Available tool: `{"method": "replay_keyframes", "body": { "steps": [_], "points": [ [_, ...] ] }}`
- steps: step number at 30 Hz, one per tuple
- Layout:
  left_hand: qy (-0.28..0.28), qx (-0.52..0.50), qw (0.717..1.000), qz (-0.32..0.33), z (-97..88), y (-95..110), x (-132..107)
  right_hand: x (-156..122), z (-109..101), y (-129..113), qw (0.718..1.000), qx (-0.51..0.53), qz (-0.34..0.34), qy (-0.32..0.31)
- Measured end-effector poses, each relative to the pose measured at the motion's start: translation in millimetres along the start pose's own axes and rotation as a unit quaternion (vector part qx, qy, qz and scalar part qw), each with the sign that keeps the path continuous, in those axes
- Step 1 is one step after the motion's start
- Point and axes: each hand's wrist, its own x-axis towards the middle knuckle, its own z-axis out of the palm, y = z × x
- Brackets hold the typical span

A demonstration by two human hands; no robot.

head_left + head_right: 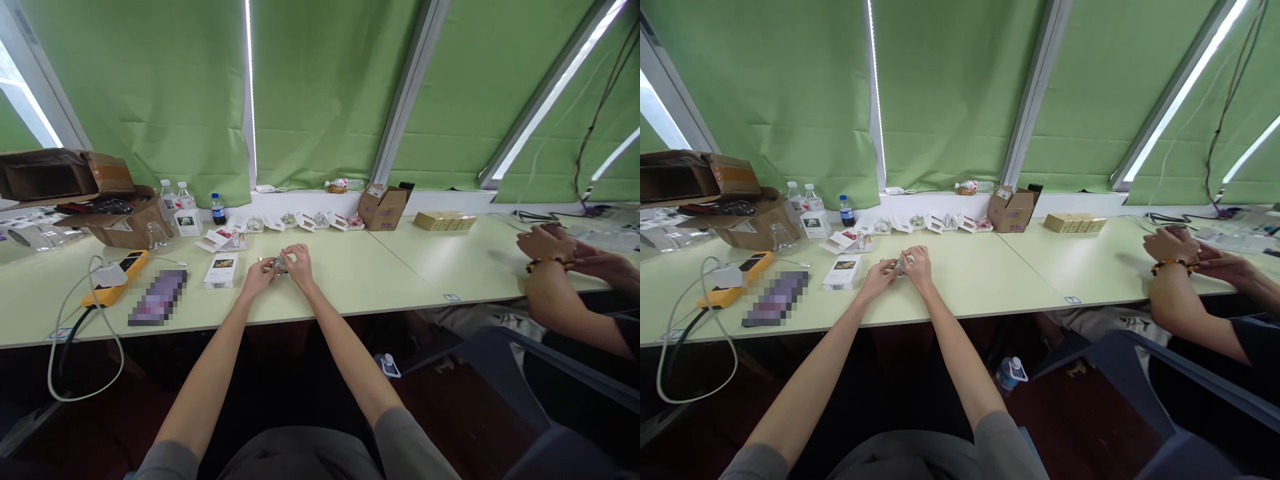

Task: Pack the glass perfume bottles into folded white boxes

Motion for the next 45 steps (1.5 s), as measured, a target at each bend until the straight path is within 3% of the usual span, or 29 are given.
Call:
{"method": "replay_keyframes", "body": {
  "steps": [45],
  "points": [
    [0.003, 0.005, 1.000, 0.009, 0.1, -2.4, -0.1, 1.3, 0.3, -4.0, 1.000, 0.024, 0.018, -0.002]
  ]
}}
